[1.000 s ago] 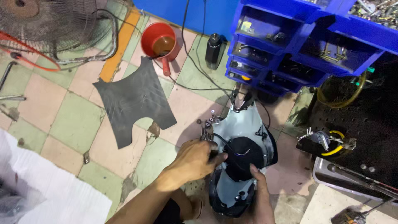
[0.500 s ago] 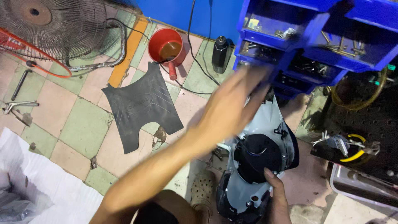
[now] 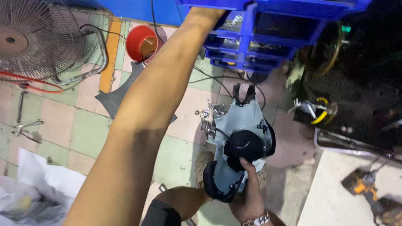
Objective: The person installs a instrument panel cover onto a motorcycle by hand and using a screwdriver.
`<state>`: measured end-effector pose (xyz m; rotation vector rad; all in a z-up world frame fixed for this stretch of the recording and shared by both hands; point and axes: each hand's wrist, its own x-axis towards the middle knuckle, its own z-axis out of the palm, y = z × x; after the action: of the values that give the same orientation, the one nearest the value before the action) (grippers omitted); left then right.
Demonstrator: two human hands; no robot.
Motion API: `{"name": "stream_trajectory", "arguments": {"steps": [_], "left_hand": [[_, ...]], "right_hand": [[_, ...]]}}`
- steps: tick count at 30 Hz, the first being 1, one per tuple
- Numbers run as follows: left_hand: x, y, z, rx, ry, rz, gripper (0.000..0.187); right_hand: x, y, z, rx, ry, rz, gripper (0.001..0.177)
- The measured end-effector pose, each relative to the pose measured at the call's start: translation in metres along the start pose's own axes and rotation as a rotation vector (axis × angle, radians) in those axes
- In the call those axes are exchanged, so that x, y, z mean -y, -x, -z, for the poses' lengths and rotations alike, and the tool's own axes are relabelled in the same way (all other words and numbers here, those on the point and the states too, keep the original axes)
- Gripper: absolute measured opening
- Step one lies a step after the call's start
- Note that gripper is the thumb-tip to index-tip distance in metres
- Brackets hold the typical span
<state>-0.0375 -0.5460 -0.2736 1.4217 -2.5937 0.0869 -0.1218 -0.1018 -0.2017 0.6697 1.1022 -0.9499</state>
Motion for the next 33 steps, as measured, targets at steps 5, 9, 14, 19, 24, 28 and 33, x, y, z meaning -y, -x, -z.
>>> {"name": "stream_trajectory", "arguments": {"steps": [5, 9, 14, 19, 24, 28, 33], "left_hand": [[-0.027, 0.044, 0.062, -0.384, 0.354, -0.094, 0.016], [-0.083, 0.179, 0.148, -0.031, 0.862, 0.299, 0.021], [-0.14, 0.333, 0.274, 0.582, 1.292, 0.568, 0.03], [-0.199, 0.407, 0.394, 0.872, 1.46, 0.583, 0.023], [-0.257, 0.412, 0.468, 1.097, 1.508, 0.443, 0.025], [-0.312, 0.412, 0.516, 1.127, 1.391, 0.294, 0.024], [-0.386, 0.402, 0.569, 1.167, 1.432, 0.234, 0.025]], "right_hand": [[-0.021, 0.0, 0.037, 0.047, -0.063, -0.014, 0.051], [-0.066, 0.048, 0.077, 0.214, -0.12, 0.115, 0.049], [-0.134, 0.19, 0.102, -0.021, -0.233, 0.078, 0.046], [-0.175, 0.309, 0.115, -0.141, -0.316, 0.248, 0.047], [-0.216, 0.378, 0.154, -0.269, -0.364, 0.573, 0.046], [-0.234, 0.429, 0.177, -0.353, -0.163, 0.934, 0.051], [-0.237, 0.501, 0.195, -0.495, -0.038, 1.18, 0.06]]}}
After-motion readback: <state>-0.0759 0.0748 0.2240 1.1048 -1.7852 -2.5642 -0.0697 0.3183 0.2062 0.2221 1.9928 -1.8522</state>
